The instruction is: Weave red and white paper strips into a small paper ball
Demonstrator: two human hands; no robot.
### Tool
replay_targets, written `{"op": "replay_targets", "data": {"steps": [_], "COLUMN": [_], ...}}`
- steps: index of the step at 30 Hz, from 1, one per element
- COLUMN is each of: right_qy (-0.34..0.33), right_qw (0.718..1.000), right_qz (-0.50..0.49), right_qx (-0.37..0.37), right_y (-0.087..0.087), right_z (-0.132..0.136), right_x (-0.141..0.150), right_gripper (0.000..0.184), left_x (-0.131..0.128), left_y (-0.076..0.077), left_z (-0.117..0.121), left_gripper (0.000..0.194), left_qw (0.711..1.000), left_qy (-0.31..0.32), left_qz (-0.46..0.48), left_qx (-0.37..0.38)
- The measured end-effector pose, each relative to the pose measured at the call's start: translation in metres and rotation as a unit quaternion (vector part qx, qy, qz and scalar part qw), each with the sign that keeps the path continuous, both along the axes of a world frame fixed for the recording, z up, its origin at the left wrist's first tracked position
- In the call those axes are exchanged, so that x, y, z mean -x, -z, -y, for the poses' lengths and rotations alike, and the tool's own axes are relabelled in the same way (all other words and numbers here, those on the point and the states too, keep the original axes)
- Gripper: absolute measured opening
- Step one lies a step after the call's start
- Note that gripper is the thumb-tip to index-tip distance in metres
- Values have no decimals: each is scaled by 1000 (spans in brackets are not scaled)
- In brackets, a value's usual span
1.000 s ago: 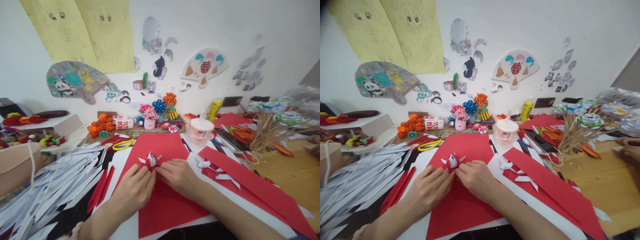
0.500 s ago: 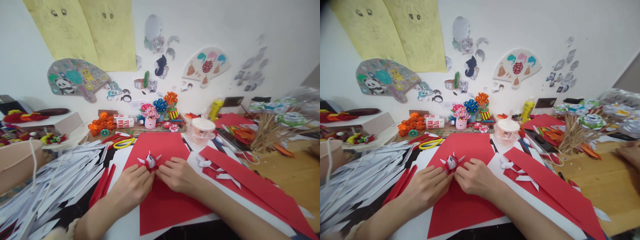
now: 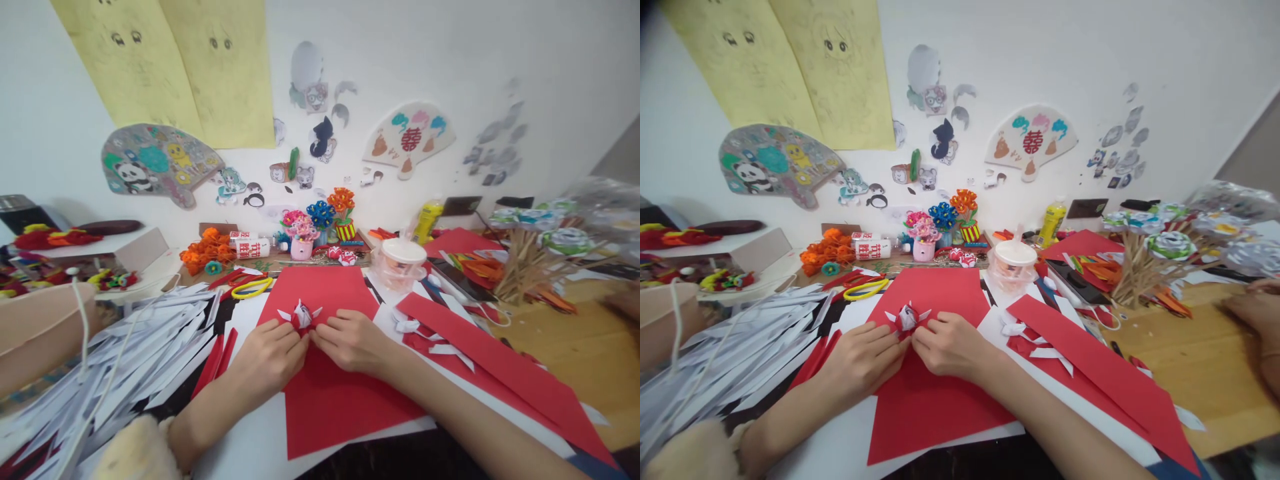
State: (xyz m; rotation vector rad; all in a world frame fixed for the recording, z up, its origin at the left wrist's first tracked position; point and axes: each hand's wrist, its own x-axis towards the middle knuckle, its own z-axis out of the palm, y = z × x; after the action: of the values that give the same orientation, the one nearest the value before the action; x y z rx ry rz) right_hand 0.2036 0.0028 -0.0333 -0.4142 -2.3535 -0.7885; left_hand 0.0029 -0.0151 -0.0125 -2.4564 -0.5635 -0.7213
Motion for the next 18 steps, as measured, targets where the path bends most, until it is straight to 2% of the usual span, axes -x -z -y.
{"op": "replay_targets", "data": {"steps": [5, 9, 15, 18], "right_qy": [-9, -26, -9, -21], "right_qw": [999, 997, 999, 999], "right_qz": [19, 54, 44, 36], "right_qx": [-29, -44, -1, 1], "right_y": [-3, -6, -3, -2], "right_z": [-6, -14, -20, -20], "right_x": [4, 5, 5, 3], "right_gripper": [32, 33, 34, 34], "left_x": [4, 8, 9, 8], "left_y": [-3, -3, 4, 4], "left_z": [-9, -12, -15, -16], "left_gripper": [37, 37, 34, 33], "left_qw": [999, 999, 999, 998], "left_qy": [28, 28, 11, 14], "left_qz": [-5, -3, 20, 24], "left_qx": [19, 30, 45, 50]}}
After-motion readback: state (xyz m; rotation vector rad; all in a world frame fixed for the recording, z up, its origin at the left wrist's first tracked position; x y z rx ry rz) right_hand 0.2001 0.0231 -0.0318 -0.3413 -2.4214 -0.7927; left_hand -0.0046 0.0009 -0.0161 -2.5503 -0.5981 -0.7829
